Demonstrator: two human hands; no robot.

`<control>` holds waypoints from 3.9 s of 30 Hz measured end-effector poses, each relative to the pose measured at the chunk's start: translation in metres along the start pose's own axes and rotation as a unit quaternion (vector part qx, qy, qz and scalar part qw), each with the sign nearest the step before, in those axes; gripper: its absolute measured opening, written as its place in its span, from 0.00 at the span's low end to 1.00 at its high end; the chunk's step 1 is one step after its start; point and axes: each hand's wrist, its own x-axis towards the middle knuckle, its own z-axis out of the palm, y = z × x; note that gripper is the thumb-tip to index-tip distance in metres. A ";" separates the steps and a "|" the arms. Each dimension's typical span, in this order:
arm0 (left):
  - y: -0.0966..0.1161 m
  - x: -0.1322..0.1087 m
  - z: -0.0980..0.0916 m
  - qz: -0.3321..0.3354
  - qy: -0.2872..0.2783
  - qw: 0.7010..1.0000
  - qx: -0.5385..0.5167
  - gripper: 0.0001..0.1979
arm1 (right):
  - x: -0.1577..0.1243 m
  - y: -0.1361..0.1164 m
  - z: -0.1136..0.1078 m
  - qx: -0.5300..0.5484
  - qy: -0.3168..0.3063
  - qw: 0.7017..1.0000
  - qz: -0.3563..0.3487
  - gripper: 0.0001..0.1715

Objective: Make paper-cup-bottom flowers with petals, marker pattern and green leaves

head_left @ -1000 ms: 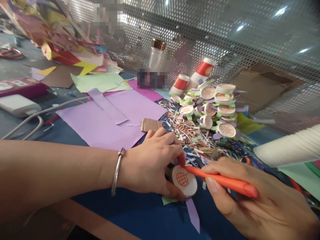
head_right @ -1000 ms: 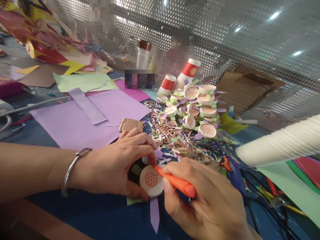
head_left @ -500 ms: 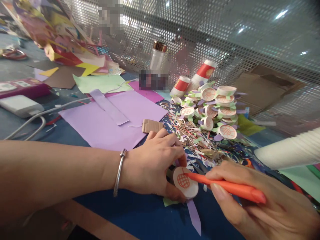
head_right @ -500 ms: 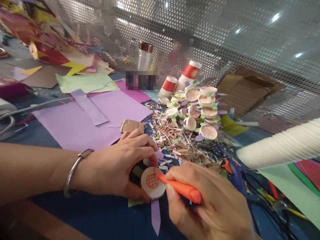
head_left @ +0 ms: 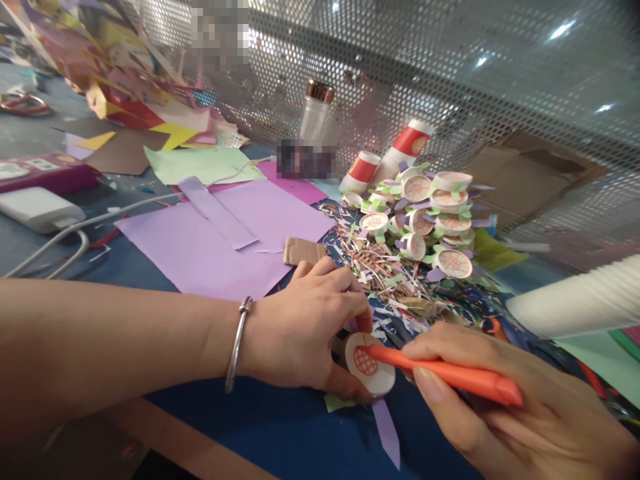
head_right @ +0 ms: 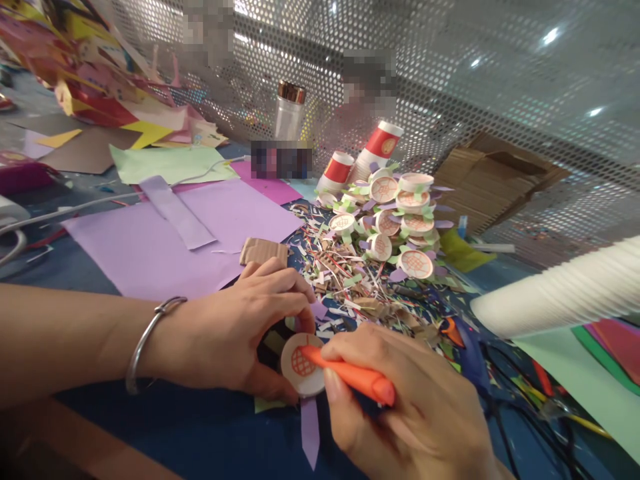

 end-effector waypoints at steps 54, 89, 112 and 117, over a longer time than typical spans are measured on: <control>0.003 -0.001 0.001 0.008 0.014 1.000 0.027 0.25 | 0.011 -0.002 0.000 0.082 0.027 0.996 0.029 0.10; 0.003 0.002 -0.002 0.042 0.017 0.998 0.051 0.26 | 0.011 0.000 -0.001 0.140 0.037 0.982 0.122 0.11; 0.004 0.001 -0.001 0.040 0.016 0.998 0.046 0.23 | 0.011 0.003 -0.006 0.133 0.037 0.984 0.115 0.10; 0.003 0.001 0.001 0.043 0.022 0.998 0.046 0.23 | 0.011 0.004 -0.005 0.088 0.053 0.990 0.093 0.09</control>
